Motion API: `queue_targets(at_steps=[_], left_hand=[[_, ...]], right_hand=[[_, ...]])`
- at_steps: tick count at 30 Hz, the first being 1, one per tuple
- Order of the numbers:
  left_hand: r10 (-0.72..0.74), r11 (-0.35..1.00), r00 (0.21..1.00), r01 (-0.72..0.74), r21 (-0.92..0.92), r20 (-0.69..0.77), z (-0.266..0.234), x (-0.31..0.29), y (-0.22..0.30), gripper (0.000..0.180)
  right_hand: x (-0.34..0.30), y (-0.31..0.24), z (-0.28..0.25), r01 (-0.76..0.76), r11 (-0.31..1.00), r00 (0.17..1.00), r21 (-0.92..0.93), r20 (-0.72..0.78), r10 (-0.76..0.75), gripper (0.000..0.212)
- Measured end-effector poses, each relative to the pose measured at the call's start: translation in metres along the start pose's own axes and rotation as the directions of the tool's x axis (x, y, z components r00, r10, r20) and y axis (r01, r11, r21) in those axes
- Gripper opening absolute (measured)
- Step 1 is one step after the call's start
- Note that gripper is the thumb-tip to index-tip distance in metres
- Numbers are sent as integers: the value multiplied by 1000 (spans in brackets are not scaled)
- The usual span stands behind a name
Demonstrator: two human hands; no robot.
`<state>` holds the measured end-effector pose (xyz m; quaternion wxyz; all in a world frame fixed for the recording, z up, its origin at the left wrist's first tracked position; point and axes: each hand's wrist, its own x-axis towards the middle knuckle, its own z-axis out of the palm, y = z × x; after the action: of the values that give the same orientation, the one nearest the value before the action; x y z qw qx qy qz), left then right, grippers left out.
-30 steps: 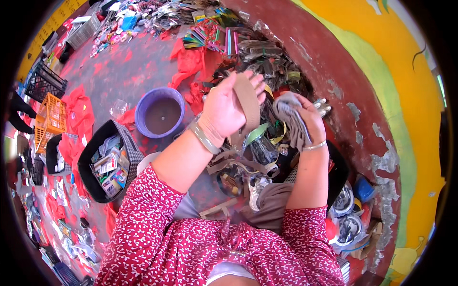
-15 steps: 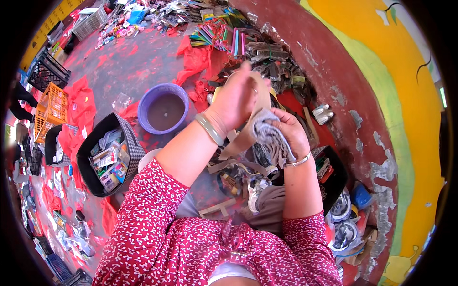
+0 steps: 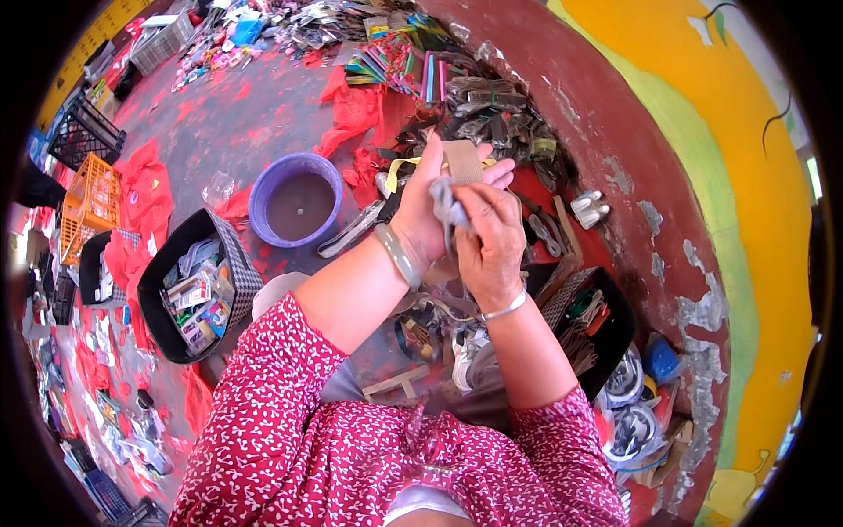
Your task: The person wipes down thin brown and black strips of material using a grey cloth and then places them into a black crate.
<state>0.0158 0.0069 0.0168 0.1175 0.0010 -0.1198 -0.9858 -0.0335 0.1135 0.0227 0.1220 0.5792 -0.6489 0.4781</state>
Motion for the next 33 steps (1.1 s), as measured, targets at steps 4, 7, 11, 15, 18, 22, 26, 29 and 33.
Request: queue_targets(at_steps=[4, 7, 11, 15, 18, 22, 26, 29, 33], left_hand=[[60, 995, 990, -48, 93, -125, 7, -4, -28, 55], [-4, 1000, 999, 5, 18, -33, -4, 1, -25, 58], [189, 979, 955, -165, 121, -230, -9, 9, 6, 72], [100, 990, 989, -88, 107, -109, 4, -1, -23, 60], [30, 998, 989, -23, 51, -143, -1, -3, -36, 58], [92, 990, 960, -60, 124, -265, -14, 5, -3, 72], [39, 992, 974, -11, 126, -222, -3, 1, -20, 62], [66, 991, 980, -43, 129, -186, -3, 2, -51, 55], [-12, 995, 953, 42, 95, -302, -15, 14, -22, 70]], right_hand=[[20, 37, 0, -257, 956, 954, -144, -193, 228, 30], [16, 38, 4, -301, 953, 946, 24, -115, 302, 28], [-2, -12, 15, -147, 988, 989, 49, 15, 146, 30], [15, 22, 8, -133, 975, 970, -177, -226, 91, 24], [18, 33, 6, -318, 941, 932, -120, -222, 286, 19], [0, 1, 18, -98, 995, 992, -24, -82, 96, 23], [10, 23, 12, -196, 952, 976, -235, -137, 167, 16], [18, 54, -2, -486, 835, 871, -256, -215, 441, 12], [2, 23, 6, -226, 960, 973, -163, -88, 214, 23]])
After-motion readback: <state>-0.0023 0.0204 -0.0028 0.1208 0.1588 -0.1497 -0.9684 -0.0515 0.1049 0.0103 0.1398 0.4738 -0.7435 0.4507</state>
